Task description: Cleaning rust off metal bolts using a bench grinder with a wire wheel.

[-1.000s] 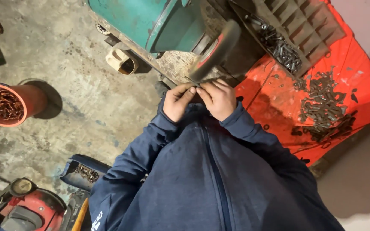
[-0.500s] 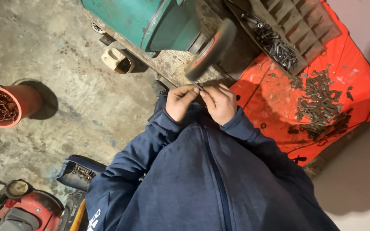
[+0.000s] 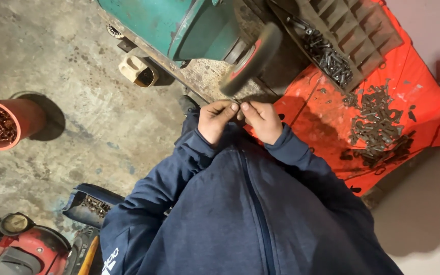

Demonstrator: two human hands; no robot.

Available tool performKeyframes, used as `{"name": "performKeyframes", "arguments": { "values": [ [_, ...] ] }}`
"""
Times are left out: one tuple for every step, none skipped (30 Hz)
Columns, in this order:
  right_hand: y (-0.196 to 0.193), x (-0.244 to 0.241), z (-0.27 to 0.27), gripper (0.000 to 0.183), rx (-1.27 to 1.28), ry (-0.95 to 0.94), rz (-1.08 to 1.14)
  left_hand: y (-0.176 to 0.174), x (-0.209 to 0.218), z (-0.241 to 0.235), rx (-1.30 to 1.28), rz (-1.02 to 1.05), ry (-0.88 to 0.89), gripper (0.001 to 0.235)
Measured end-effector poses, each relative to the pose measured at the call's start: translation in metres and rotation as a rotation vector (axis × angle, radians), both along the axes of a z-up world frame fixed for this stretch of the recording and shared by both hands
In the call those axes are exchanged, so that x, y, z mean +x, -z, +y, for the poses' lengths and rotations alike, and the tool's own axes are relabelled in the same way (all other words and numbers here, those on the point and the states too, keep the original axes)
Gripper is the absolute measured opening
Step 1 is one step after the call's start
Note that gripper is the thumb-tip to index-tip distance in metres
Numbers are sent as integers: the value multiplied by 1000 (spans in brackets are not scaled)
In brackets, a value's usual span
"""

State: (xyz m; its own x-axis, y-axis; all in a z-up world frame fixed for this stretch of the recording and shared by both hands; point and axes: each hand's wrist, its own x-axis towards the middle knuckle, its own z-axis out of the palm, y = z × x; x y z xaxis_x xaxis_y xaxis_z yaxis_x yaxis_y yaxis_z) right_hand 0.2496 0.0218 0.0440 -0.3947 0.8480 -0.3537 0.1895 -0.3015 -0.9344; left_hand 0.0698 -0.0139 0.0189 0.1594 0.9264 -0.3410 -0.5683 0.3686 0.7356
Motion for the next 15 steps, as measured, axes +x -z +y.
{"name": "performKeyframes", "arguments": {
  "values": [
    [0,0,2,35,-135,23,69,1,3,0,-11,-14,-13,19],
    [3,-1,4,35,-134,26,67,-5,1,2,-10,-15,-10,19],
    [6,-3,7,36,-173,22,98,-11,0,4,-32,-14,-24,20],
    [9,-4,9,37,-211,19,129,-17,-2,6,-53,-12,-37,21],
    [11,-4,11,37,-208,18,130,-18,-2,7,-51,-11,-38,21],
    [12,-5,13,40,-187,-4,115,-18,-3,7,-66,-6,-61,20],
    [13,-6,14,42,-170,-27,101,-19,-4,7,-85,-1,-85,19],
    [12,-4,13,42,-170,-29,103,-17,-3,5,-86,1,-87,19],
    [12,-3,12,42,-149,-55,98,-14,-1,4,-76,1,-86,18],
    [12,-2,12,43,-128,-82,94,-12,0,4,-66,2,-84,18],
    [11,-1,10,43,-130,-82,93,-13,1,4,-69,1,-84,18],
    [10,1,9,42,-126,-102,91,-14,2,4,-71,-21,-72,18],
    [10,3,8,42,-122,-121,88,-15,3,5,-73,-44,-58,18],
    [12,5,7,42,-124,-119,87,-10,4,3,-75,-45,-56,18],
    [14,7,8,43,-129,-137,90,-6,4,2,-53,-27,-57,17]
  ]
}}
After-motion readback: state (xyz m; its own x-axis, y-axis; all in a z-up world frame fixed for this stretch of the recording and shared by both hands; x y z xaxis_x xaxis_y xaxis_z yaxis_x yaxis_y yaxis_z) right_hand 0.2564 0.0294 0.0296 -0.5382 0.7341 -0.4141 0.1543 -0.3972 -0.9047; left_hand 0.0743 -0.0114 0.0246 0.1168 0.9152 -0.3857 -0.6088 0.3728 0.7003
